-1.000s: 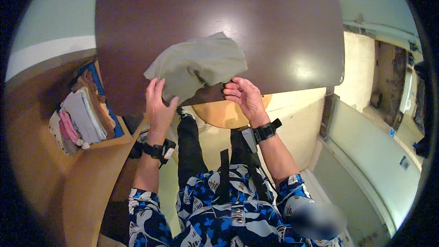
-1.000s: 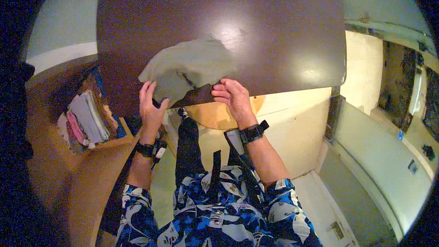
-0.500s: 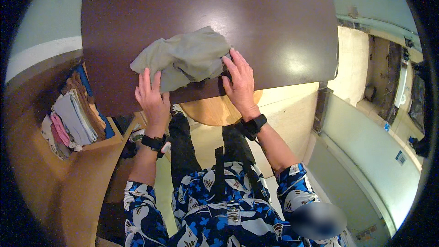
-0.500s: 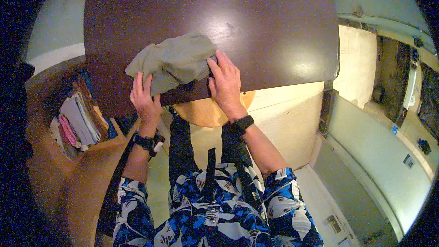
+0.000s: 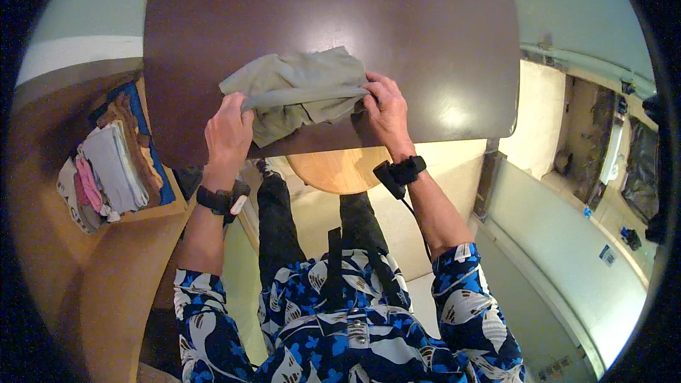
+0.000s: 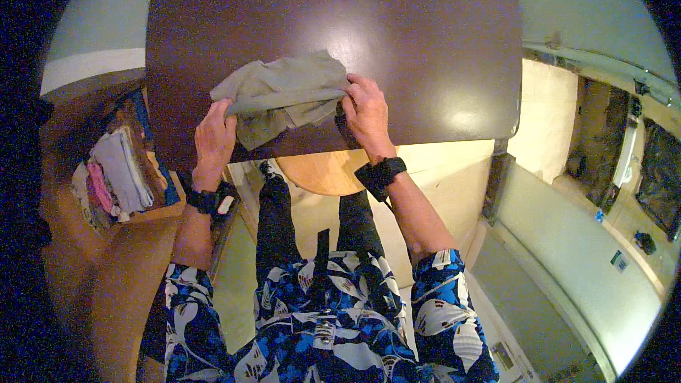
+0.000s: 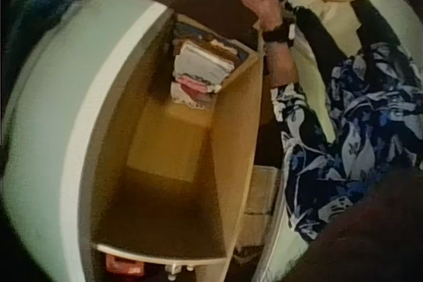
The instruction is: The person removes a blue raincoat from a hanger in the bathroom and places it on the toilet tank. Then, in the adjacent room, the person folds a black sleeveless top and a beige t-shirt on a table and places them into a wooden drawer.
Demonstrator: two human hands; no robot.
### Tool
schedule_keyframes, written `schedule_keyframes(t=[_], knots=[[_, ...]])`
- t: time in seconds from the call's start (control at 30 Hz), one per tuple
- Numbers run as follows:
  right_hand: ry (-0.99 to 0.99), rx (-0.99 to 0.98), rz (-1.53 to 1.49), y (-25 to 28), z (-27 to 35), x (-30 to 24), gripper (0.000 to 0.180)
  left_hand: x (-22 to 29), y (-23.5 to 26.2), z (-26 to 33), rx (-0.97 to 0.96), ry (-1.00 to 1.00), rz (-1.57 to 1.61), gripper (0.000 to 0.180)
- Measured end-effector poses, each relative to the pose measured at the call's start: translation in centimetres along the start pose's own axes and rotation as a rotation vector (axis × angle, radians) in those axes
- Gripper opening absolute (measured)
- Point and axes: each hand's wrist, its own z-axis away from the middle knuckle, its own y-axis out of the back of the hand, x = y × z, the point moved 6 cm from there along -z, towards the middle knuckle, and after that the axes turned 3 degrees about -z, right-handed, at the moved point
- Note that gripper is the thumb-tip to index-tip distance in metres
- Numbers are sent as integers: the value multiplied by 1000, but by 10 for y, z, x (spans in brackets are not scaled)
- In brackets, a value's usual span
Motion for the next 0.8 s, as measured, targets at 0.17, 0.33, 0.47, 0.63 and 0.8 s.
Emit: schedule_keyframes(t=[0.17,0.33,0.47,0.63,0.8], knots=[[-121,65,-296,17,-8,-12,14,-2,18,-6,105,-10,33,20],[-180,24,-408,41,-22,-29,16,11,52,-18,65,175,559,16],[-243,47,-609,55,-39,-33,18,26,89,-45,88,159,607,18],[-100,194,-583,101,-52,-50,15,69,133,-66,157,-71,637,14],[-61,314,-655,131,-56,-74,13,90,172,-85,166,-221,655,10]])
